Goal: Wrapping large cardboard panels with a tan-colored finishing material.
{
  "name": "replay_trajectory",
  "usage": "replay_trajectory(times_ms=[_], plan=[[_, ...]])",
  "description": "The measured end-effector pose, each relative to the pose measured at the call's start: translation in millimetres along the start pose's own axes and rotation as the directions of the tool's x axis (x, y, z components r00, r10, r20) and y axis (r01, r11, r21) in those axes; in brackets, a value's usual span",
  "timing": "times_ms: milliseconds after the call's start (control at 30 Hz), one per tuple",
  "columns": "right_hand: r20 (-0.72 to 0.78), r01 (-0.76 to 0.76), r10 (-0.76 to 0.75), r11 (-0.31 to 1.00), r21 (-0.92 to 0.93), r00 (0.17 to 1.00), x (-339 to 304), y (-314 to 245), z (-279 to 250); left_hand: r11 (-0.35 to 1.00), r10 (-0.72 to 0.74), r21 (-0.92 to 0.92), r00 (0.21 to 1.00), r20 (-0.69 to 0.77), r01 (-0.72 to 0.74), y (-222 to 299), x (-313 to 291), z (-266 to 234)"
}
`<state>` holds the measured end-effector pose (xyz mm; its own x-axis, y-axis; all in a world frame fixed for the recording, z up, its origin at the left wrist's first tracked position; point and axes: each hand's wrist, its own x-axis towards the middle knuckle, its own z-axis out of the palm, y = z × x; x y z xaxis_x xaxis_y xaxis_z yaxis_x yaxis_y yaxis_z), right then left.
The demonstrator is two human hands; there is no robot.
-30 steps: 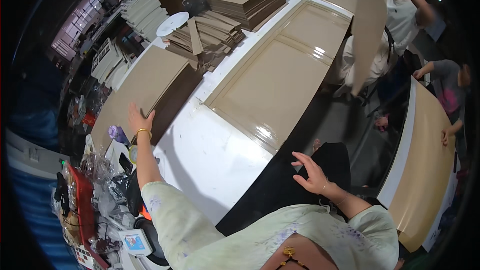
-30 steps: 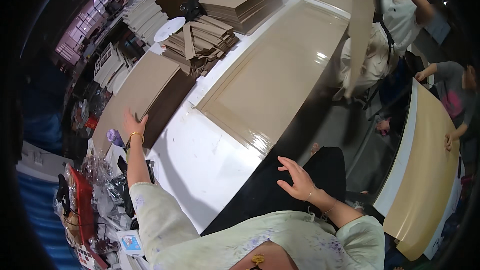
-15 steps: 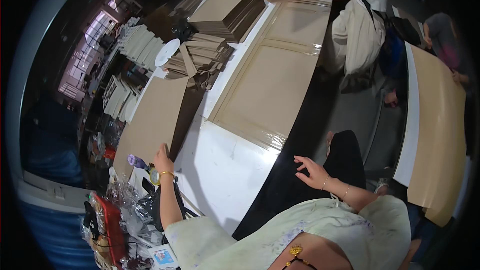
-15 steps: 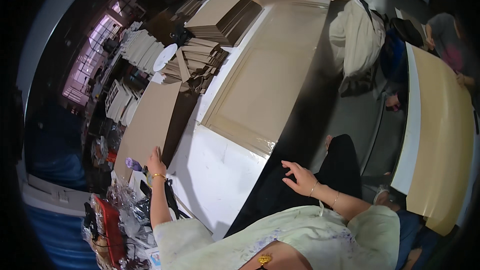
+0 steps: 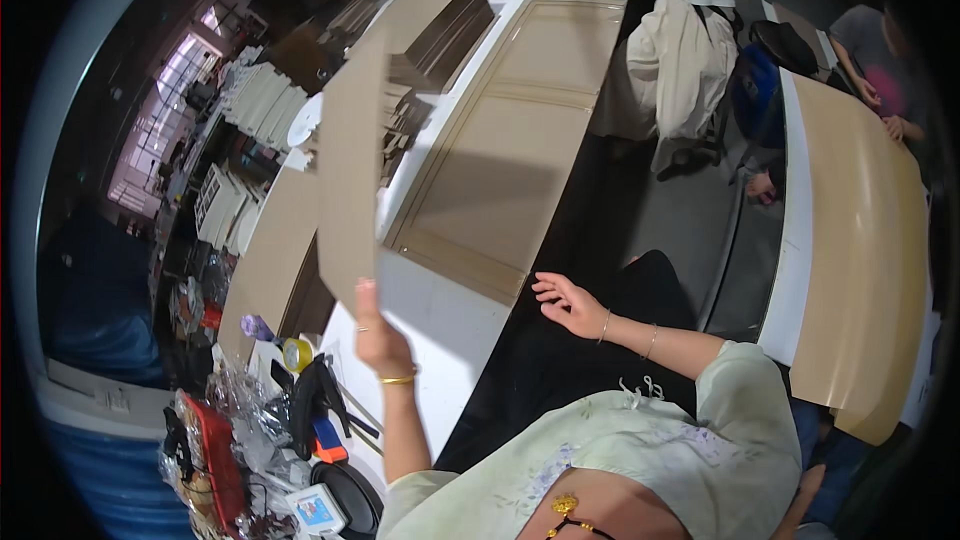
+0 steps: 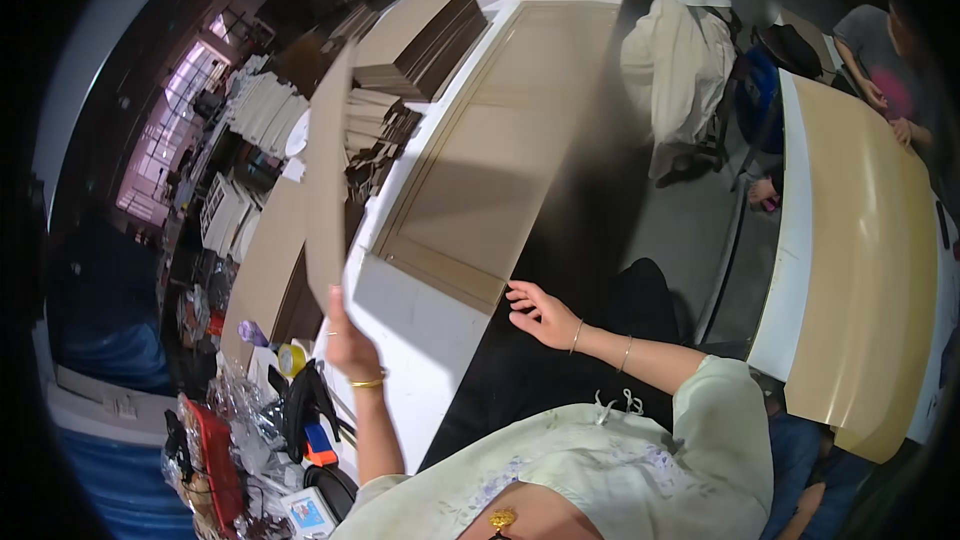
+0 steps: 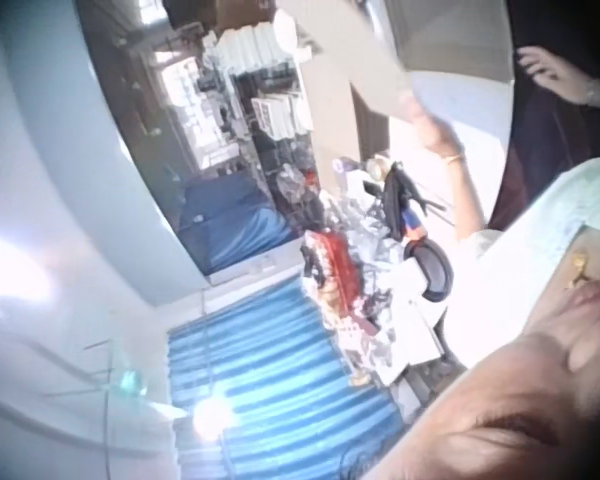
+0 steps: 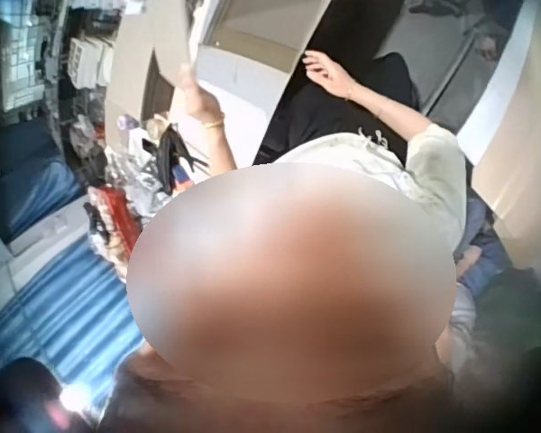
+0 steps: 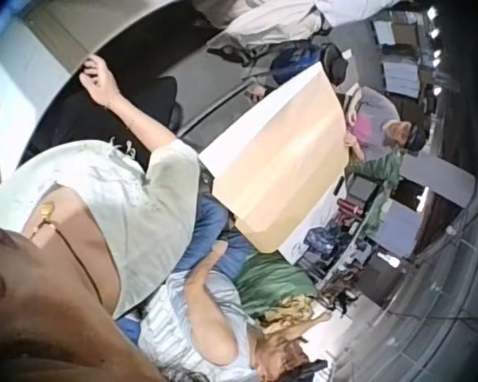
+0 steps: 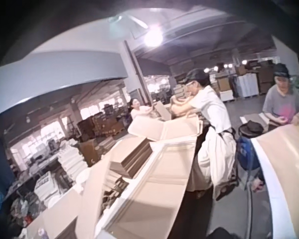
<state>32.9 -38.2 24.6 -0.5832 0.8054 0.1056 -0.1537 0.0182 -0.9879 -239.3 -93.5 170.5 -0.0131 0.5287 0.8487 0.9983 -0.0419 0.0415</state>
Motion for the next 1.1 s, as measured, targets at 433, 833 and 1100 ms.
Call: replay_trajectory(times_ms=[433, 833, 1100], plan=[[-0.367, 0.042, 0.488, 0.556, 0.830, 0.792, 41, 101, -60, 0.826, 0.454, -0.554, 0.461, 0.762, 0.102, 161, -93, 123], [-0.437, -0.016, 0.609, 0.594, 0.804, 0.663, 94, 94, -67, 0.972, -0.224, 0.147, 0.519, 0.825, 0.184, -46, -63, 260], [-0.382, -0.119, 0.613, 0.618, 0.777, 0.692, 134, 130, -109, 0.958, -0.266, 0.145, 0.575, 0.774, 0.248, -56, -46, 301]])
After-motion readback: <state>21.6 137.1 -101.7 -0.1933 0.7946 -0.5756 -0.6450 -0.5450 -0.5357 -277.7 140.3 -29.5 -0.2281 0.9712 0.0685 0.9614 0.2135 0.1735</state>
